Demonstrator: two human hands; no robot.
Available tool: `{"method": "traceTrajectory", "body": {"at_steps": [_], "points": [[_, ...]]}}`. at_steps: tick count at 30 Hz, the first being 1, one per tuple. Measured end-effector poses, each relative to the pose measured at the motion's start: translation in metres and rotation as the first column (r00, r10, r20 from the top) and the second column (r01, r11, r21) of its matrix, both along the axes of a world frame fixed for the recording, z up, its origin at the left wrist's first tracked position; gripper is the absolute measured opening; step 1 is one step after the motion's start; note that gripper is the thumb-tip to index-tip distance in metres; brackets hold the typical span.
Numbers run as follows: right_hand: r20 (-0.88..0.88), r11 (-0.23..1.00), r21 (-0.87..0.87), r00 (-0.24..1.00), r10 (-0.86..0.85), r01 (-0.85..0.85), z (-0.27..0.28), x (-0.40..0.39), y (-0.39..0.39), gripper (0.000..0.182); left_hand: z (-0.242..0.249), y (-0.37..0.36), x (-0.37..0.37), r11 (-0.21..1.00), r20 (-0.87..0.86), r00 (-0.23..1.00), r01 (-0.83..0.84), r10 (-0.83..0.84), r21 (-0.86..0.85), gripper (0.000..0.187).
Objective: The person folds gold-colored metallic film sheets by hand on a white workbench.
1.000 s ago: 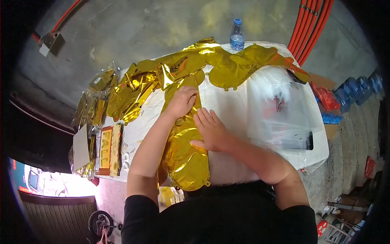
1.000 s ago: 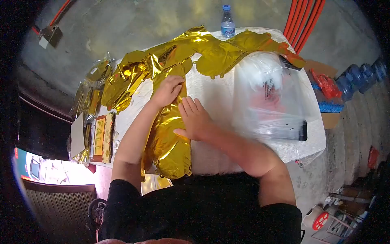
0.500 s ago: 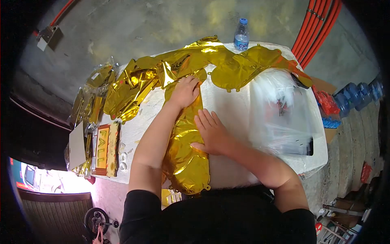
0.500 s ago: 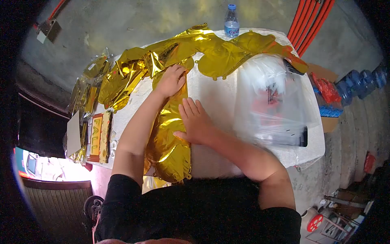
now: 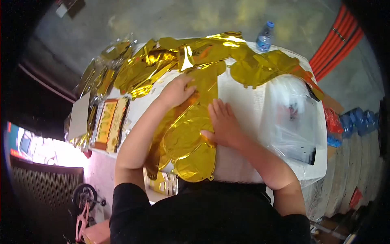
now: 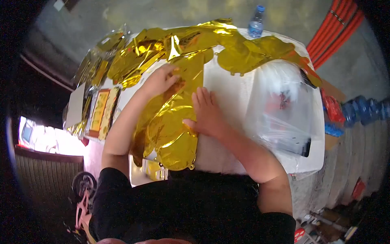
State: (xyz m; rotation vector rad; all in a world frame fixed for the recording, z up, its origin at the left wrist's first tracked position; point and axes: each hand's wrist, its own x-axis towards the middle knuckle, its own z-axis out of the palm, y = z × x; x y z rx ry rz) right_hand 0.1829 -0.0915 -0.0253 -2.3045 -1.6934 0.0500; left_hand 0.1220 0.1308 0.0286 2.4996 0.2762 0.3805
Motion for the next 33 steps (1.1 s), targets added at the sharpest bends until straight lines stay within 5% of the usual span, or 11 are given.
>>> {"method": "traceTrajectory", "body": {"at_steps": [2, 5, 7, 13, 19, 21, 24, 28, 33], "points": [[0.009, 1.0, -0.001, 1.0, 0.014, -0.014, -0.001, 0.0, 0.0, 0.091, -0.002, 0.001, -0.047, 0.984, -0.144, 0.986, -0.055, 0.08, 0.171, 0.035], [0.032, 1.0, 0.001, 0.999, 0.01, -0.01, -0.001, 0.0, 0.001, 0.091, -0.001, -0.012, -0.119, 0.97, -0.152, 0.964, -0.199, 0.22, 0.14, 0.04], [0.041, 1.0, -0.003, 0.999, 0.012, -0.012, -0.001, -0.001, 0.0, 0.09, -0.004, -0.022, -0.159, 0.904, -0.086, 0.942, -0.282, 0.324, 0.32, 0.045], [0.042, 1.0, -0.017, 0.999, 0.022, -0.022, -0.002, 0.002, 0.0, 0.092, 0.013, -0.057, -0.209, 0.812, -0.26, 0.774, -0.513, 0.577, 0.276, 0.053], [0.047, 1.0, 0.002, 0.999, 0.023, -0.023, -0.001, 0.003, 0.0, 0.095, 0.011, -0.058, -0.208, 0.808, -0.322, 0.744, -0.567, 0.585, 0.158, 0.039], [0.039, 1.0, -0.011, 0.999, 0.023, -0.022, -0.002, 0.004, 0.0, 0.095, 0.014, -0.059, -0.205, 0.773, -0.43, 0.751, -0.612, 0.501, -0.169, 0.029], [0.042, 0.999, -0.027, 0.999, 0.022, -0.021, 0.0, 0.003, 0.0, 0.095, 0.023, -0.073, -0.2, 0.801, -0.207, 0.822, -0.566, 0.53, -0.196, 0.019], [0.042, 0.999, -0.041, 0.999, 0.018, -0.016, 0.002, 0.003, -0.001, 0.096, 0.04, -0.092, -0.189, 0.8, -0.163, 0.864, -0.502, 0.476, -0.328, 0.014], [0.038, 0.998, -0.057, 0.999, 0.015, -0.012, -0.001, 0.004, 0.0, 0.097, 0.05, -0.117, -0.167, 0.907, -0.184, 0.922, -0.373, 0.34, -0.197, 0.015]]}}
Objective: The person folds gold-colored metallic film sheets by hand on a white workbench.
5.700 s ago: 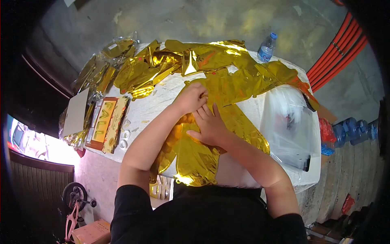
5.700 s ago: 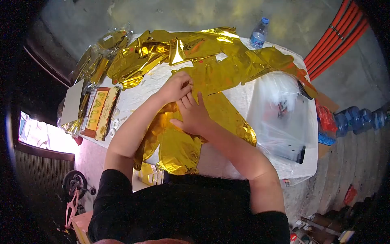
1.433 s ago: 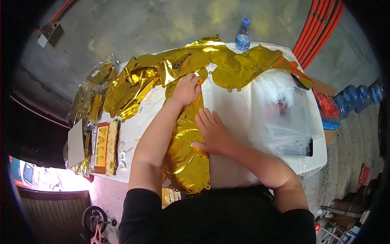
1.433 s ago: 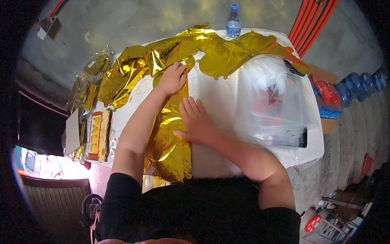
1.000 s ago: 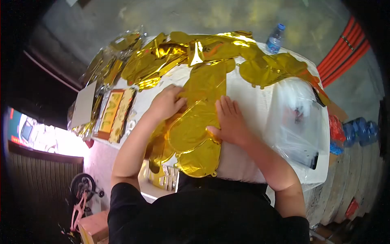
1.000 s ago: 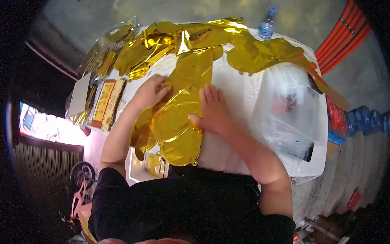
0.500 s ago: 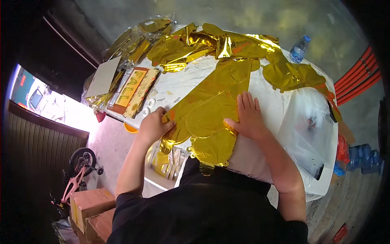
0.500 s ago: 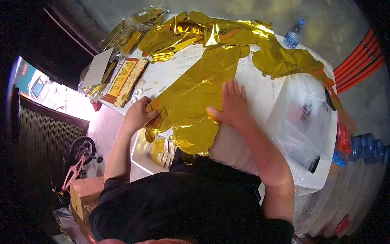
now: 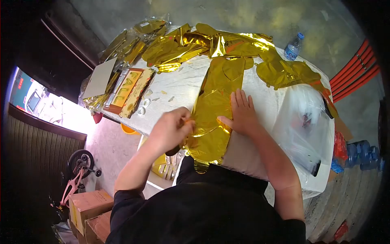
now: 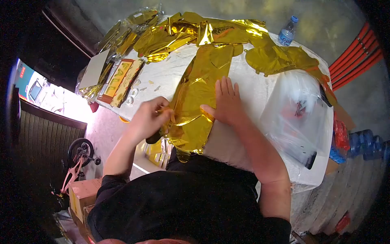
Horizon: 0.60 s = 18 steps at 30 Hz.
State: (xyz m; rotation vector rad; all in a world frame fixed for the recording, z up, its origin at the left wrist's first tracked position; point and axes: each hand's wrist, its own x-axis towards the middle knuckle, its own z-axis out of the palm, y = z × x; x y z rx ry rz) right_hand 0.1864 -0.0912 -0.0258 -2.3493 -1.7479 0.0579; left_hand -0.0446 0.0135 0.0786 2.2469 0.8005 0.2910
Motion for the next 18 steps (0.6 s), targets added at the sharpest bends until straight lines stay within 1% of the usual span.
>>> {"method": "traceTrajectory", "body": {"at_steps": [1, 4, 5, 7, 8, 9, 10, 11, 12, 13, 14, 15, 16, 17, 18], "points": [[0.003, 1.0, 0.0, 1.0, -0.004, 0.004, 0.0, 0.0, 0.0, 0.097, -0.001, -0.007, 0.005, 0.998, 0.0, 0.998, 0.057, -0.057, 0.014, 0.014], [0.008, 1.0, -0.021, 1.0, -0.014, 0.014, 0.001, -0.001, 0.001, 0.099, -0.013, -0.019, 0.019, 0.963, -0.049, 0.974, 0.226, -0.222, 0.147, 0.021], [-0.004, 0.999, -0.034, 1.0, -0.013, 0.013, 0.003, -0.001, 0.001, 0.098, -0.021, -0.018, 0.022, 0.963, -0.049, 0.974, 0.226, -0.221, 0.147, 0.021], [-0.015, 0.999, -0.047, 1.0, -0.014, 0.014, 0.006, -0.001, 0.001, 0.097, -0.029, -0.017, 0.028, 0.929, -0.093, 0.933, 0.355, -0.347, 0.1, 0.022], [0.003, 0.997, -0.073, 1.0, -0.014, 0.014, 0.007, -0.001, 0.001, 0.094, -0.028, -0.015, 0.028, 0.929, -0.076, 0.929, 0.366, -0.361, 0.056, 0.022], [0.02, 0.995, -0.098, 1.0, -0.012, 0.014, 0.008, -0.001, 0.001, 0.093, -0.024, -0.011, 0.03, 0.929, -0.074, 0.929, 0.366, -0.362, 0.057, 0.022], [0.023, 0.995, -0.097, 1.0, -0.01, 0.012, 0.008, -0.001, 0.001, 0.093, -0.02, -0.003, 0.033, 0.921, -0.007, 0.941, 0.329, -0.338, -0.211, 0.021], [0.012, 0.996, -0.092, 1.0, -0.016, 0.017, 0.008, -0.002, 0.001, 0.091, -0.017, 0.006, 0.034, 0.84, 0.051, 0.954, 0.284, -0.295, -0.463, 0.02], [-0.001, 0.996, -0.088, 1.0, -0.022, 0.022, 0.008, -0.002, 0.001, 0.09, -0.032, 0.017, 0.034, 0.848, 0.18, 0.955, 0.294, -0.237, -0.441, 0.018], [-0.004, 0.996, -0.092, 1.0, -0.021, 0.021, 0.007, -0.001, 0.001, 0.09, -0.036, 0.026, 0.035, 0.847, 0.178, 0.955, 0.292, -0.236, -0.445, 0.018], [-0.005, 0.997, -0.08, 1.0, -0.021, 0.021, 0.005, -0.001, 0.0, 0.09, -0.038, 0.034, 0.036, 0.951, 0.162, 0.965, 0.235, -0.205, -0.199, 0.018], [-0.003, 0.998, -0.065, 1.0, -0.019, 0.018, 0.004, -0.001, 0.001, 0.09, -0.041, 0.043, 0.037, 0.985, 0.155, 0.973, 0.162, -0.17, 0.066, 0.018], [-0.004, 0.998, -0.065, 1.0, -0.015, 0.015, 0.004, -0.001, 0.001, 0.09, -0.053, 0.053, 0.037, 0.941, 0.14, 0.952, 0.233, -0.272, 0.245, 0.022], [-0.006, 0.997, -0.069, 1.0, -0.016, 0.016, 0.004, -0.002, 0.001, 0.091, -0.065, 0.058, 0.037, 0.942, 0.139, 0.953, 0.23, -0.269, 0.242, 0.022], [-0.004, 0.997, -0.071, 1.0, -0.018, 0.018, 0.005, -0.002, 0.001, 0.091, -0.071, 0.06, 0.039, 0.9, 0.141, 0.916, 0.325, -0.376, 0.29, 0.029]]}}
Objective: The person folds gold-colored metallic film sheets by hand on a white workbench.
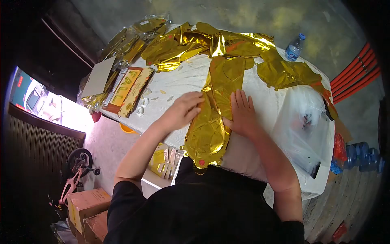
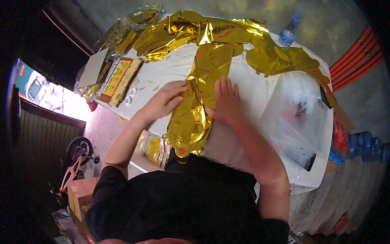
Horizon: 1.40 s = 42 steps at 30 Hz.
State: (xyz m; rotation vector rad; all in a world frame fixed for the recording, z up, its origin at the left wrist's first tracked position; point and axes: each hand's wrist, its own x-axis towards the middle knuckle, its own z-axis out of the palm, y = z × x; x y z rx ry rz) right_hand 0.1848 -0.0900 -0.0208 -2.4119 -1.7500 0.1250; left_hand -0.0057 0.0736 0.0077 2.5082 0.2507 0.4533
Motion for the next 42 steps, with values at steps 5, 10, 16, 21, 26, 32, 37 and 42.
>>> {"method": "traceTrajectory", "body": {"at_steps": [5, 10, 16, 21, 26, 32, 37, 42], "points": [[0.012, 1.0, 0.006, 1.0, 0.0, 0.0, -0.002, 0.001, 0.0, 0.091, -0.006, -0.007, 0.003, 0.981, -0.163, 0.983, 0.107, -0.08, 0.162, 0.051], [0.055, 1.0, 0.012, 0.998, 0.028, -0.028, -0.004, 0.002, -0.001, 0.091, -0.002, -0.001, 0.012, 0.968, -0.286, 0.95, 0.181, -0.126, 0.174, 0.064], [0.026, 1.0, 0.018, 1.0, 0.007, -0.007, -0.009, 0.003, -0.001, 0.091, -0.004, 0.01, 0.025, 0.943, -0.347, 0.92, 0.264, -0.183, 0.203, 0.076], [0.079, 1.0, 0.007, 0.997, 0.026, -0.027, -0.007, 0.004, -0.002, 0.082, -0.013, 0.012, 0.022, 0.916, -0.31, 0.929, 0.291, -0.202, 0.275, 0.08], [0.029, 0.999, 0.013, 0.999, 0.036, -0.037, -0.004, 0.005, -0.002, 0.078, -0.011, 0.013, 0.022, 0.914, -0.317, 0.924, 0.304, -0.214, 0.268, 0.081], [-0.007, 0.999, 0.02, 0.999, 0.04, -0.04, -0.005, 0.006, -0.003, 0.078, -0.009, 0.014, 0.022, 0.913, -0.324, 0.918, 0.316, -0.226, 0.258, 0.081], [-0.067, 0.999, 0.037, 0.997, 0.025, -0.023, -0.003, 0.006, -0.001, 0.081, -0.007, 0.013, 0.022, 0.914, -0.34, 0.915, 0.313, -0.218, 0.258, 0.082], [-0.01, 0.999, -0.028, 1.0, 0.017, -0.017, 0.0, 0.003, -0.001, 0.094, -0.004, 0.016, 0.024, 0.928, -0.332, 0.914, 0.31, -0.232, 0.205, 0.081]]}}
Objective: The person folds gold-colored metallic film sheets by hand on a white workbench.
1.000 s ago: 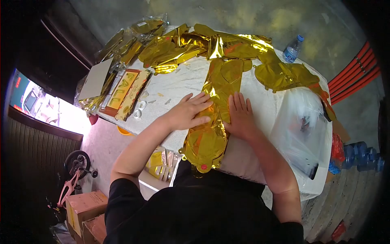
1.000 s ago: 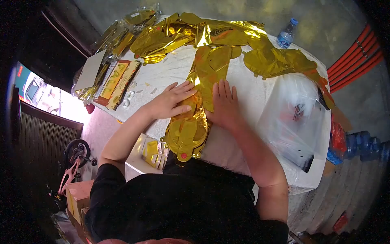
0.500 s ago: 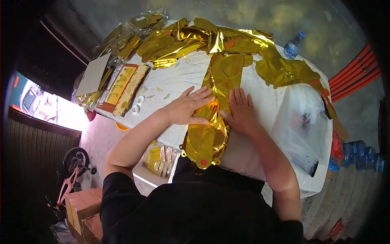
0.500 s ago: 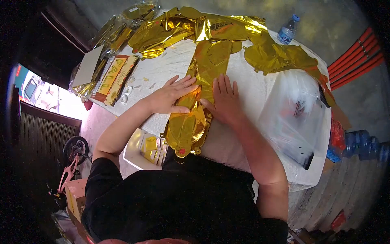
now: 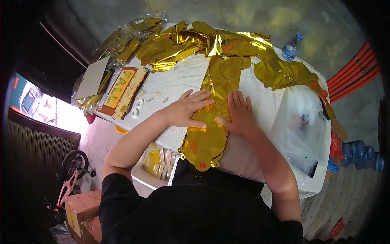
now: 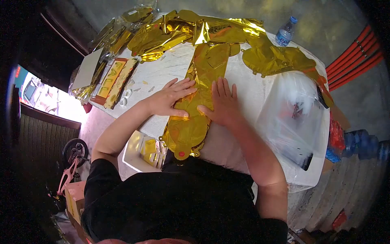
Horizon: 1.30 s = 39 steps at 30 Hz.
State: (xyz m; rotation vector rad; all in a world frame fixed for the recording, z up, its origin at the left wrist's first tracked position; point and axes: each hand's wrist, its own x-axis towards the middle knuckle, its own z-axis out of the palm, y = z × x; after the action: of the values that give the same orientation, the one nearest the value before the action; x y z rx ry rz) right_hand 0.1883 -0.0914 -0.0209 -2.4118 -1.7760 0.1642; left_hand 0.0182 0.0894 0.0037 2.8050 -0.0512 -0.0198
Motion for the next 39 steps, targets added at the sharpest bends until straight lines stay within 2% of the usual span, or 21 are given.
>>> {"method": "traceTrajectory", "body": {"at_steps": [2, 4, 5, 7, 10, 17, 19, 20, 22, 23, 25, 26, 30, 36, 39], "points": [[0.01, 1.0, 0.022, 1.0, 0.002, -0.002, -0.003, 0.001, -0.001, 0.094, -0.002, 0.004, 0.003, 1.0, -0.002, 1.0, -0.008, 0.008, -0.018, 0.081], [0.016, 0.999, 0.04, 1.0, 0.007, -0.007, -0.005, -0.001, 0.0, 0.094, -0.008, 0.008, 0.009, 0.986, 0.077, 0.99, -0.105, 0.115, -0.128, 0.079], [0.014, 0.998, 0.056, 1.0, 0.005, -0.006, -0.005, -0.001, 0.0, 0.093, -0.012, 0.011, 0.011, 0.986, 0.076, 0.99, -0.107, 0.117, -0.129, 0.079], [0.014, 0.998, 0.069, 1.0, -0.001, 0.0, -0.004, -0.001, -0.001, 0.093, -0.016, 0.013, 0.016, 0.981, 0.091, 0.977, -0.191, 0.193, -0.032, 0.081], [0.016, 0.998, 0.058, 1.0, -0.003, 0.002, -0.002, -0.002, -0.001, 0.092, -0.016, 0.018, 0.021, 0.974, 0.091, 0.97, -0.227, 0.226, 0.002, 0.082], [0.02, 0.998, 0.066, 1.0, -0.005, 0.004, -0.003, -0.003, -0.001, 0.092, -0.018, 0.026, 0.028, 0.971, 0.133, 0.971, -0.214, 0.2, 0.103, 0.085], [0.015, 0.998, 0.063, 1.0, -0.009, 0.008, 0.0, -0.003, 0.0, 0.092, -0.009, 0.021, 0.024, 0.984, 0.285, 0.95, -0.158, 0.13, 0.078, 0.078], [0.013, 0.999, 0.047, 1.0, -0.01, 0.009, 0.002, -0.004, 0.0, 0.093, -0.006, 0.017, 0.021, 0.985, 0.285, 0.95, -0.156, 0.128, 0.077, 0.078], [0.011, 0.999, 0.031, 1.0, -0.01, 0.01, 0.002, -0.004, 0.0, 0.093, 0.003, 0.004, 0.008, 0.998, 0.18, 0.983, -0.041, 0.049, -0.049, 0.073], [0.008, 1.0, 0.023, 1.0, -0.018, 0.017, 0.002, -0.003, 0.0, 0.093, 0.005, -0.002, 0.001, 0.998, 0.179, 0.982, -0.044, 0.052, -0.049, 0.073], [0.003, 1.0, 0.015, 1.0, -0.017, 0.017, 0.0, -0.004, 0.001, 0.094, 0.004, -0.012, -0.015, 0.999, 0.037, 0.999, 0.031, -0.03, -0.034, 0.065], [0.014, 1.0, 0.007, 1.0, -0.012, 0.012, -0.001, -0.003, 0.001, 0.094, -0.001, -0.016, -0.022, 0.999, 0.02, 0.999, 0.024, -0.025, 0.022, 0.062], [0.017, 1.0, 0.025, 1.0, -0.01, 0.01, -0.003, -0.002, 0.001, 0.095, 0.007, -0.031, -0.042, 0.997, 0.004, 1.0, 0.001, -0.001, 0.074, 0.063], [0.016, 0.998, -0.068, 1.0, -0.003, 0.004, 0.009, -0.004, 0.0, 0.095, 0.018, -0.042, -0.073, 1.0, -0.023, 1.0, 0.014, -0.014, 0.019, 0.07], [0.037, 0.996, -0.079, 0.999, 0.04, -0.037, 0.01, -0.005, -0.004, 0.096, 0.027, -0.051, -0.087, 0.997, -0.038, 0.999, 0.013, -0.016, -0.076, 0.077]]}}
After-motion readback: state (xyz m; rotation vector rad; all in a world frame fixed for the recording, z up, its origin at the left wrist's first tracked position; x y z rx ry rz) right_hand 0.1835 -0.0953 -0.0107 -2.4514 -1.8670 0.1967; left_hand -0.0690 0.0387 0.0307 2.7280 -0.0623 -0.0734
